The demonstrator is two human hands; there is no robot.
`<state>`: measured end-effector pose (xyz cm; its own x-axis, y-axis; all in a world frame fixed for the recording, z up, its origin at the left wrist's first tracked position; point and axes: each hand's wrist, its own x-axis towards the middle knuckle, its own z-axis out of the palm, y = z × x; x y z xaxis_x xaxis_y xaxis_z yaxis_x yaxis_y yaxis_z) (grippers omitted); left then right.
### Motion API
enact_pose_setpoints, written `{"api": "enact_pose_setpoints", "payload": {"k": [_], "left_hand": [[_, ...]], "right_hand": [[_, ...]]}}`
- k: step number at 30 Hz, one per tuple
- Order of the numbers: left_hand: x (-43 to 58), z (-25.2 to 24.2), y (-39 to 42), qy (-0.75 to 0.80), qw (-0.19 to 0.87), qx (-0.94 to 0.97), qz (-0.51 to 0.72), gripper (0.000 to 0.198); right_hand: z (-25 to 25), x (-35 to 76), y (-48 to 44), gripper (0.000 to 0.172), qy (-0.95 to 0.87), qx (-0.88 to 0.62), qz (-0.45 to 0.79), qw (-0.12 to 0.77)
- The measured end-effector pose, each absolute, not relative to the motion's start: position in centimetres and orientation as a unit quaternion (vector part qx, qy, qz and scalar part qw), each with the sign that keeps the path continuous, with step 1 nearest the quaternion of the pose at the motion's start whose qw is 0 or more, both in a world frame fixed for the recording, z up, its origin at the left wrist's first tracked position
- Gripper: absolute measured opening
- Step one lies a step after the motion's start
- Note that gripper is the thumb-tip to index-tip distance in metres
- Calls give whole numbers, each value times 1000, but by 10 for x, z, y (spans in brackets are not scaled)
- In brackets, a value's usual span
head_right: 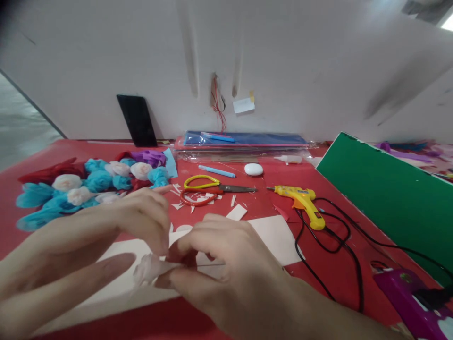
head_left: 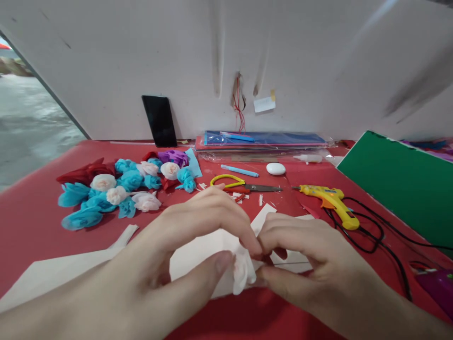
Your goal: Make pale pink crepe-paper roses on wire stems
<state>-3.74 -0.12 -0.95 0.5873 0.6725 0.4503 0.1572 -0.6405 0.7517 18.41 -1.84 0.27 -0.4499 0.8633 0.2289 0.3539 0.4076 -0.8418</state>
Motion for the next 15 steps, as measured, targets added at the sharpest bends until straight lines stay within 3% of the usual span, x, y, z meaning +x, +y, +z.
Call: {"api": "enact_pose_setpoints", "payload": {"k": [3, 6, 11, 15], "left_hand": [[-39, -6, 1, 260, 469, 779, 325, 35], [-41, -5, 3, 285, 527, 750, 280, 33], [-41, -4, 5, 242, 603, 730, 212, 24], [-42, -3, 6, 242, 636, 706, 197, 15]], "right_hand": [[6, 184, -14, 21, -644, -428, 581, 254], [4, 186, -10, 19, -519, -400, 727, 203], [-9, 189, -5, 24, -416, -358, 826, 131], [-18, 188, -3, 22, -377, -319, 861, 123]]}}
